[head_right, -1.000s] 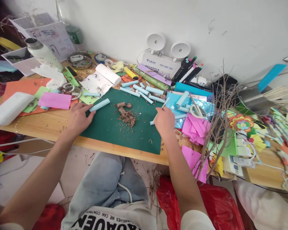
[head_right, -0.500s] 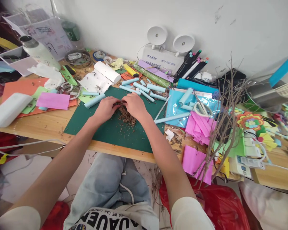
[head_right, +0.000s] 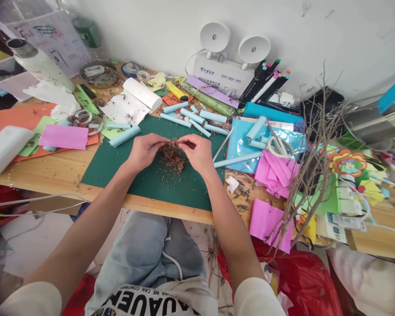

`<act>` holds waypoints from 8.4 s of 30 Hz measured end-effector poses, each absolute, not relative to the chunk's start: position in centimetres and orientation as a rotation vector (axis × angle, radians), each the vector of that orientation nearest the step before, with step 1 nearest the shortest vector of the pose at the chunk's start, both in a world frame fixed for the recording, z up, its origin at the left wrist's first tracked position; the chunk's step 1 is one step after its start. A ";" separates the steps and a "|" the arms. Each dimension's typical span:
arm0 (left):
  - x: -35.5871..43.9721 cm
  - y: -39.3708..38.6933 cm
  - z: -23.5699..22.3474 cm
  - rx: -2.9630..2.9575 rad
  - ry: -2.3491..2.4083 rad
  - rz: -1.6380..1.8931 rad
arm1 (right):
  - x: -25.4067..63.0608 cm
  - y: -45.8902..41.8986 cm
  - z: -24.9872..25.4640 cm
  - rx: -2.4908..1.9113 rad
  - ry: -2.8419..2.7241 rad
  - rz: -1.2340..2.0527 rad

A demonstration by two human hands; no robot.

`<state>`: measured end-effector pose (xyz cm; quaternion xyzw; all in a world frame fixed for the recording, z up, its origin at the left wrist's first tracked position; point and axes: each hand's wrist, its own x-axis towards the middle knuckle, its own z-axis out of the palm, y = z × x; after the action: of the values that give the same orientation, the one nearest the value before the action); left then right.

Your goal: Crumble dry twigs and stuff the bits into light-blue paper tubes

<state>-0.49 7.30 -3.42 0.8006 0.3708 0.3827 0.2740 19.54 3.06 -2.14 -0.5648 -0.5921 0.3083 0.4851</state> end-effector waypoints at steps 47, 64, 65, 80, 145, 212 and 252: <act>-0.2 6.2 -3.1 2.138 1.110 0.818 | 18.7 1.8 -1.7 -1.362 -1.729 0.576; -3.4 5.9 -1.0 2.373 0.992 0.568 | 19.2 2.3 -2.4 -1.402 -1.810 0.449; -3.5 5.8 -1.0 2.397 0.975 0.545 | 19.1 2.5 -2.6 -1.413 -1.860 0.420; -0.8 6.7 -1.6 2.229 1.033 0.800 | 18.5 2.6 -2.4 -1.291 -1.631 0.575; 0.1 5.8 -3.8 1.995 1.005 0.948 | 17.5 2.1 -2.2 -1.290 -1.713 0.453; -0.2 6.3 -3.5 1.867 0.971 1.085 | 19.3 2.1 -1.7 -1.368 -1.475 0.659; -0.9 6.4 -3.7 2.384 1.011 0.981 | 19.7 2.0 -1.8 -1.401 -1.655 0.688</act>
<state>-0.91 6.42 -3.73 0.8460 0.3588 0.3483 0.1851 19.66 1.97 -1.80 -0.5589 -0.6604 0.2746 0.4197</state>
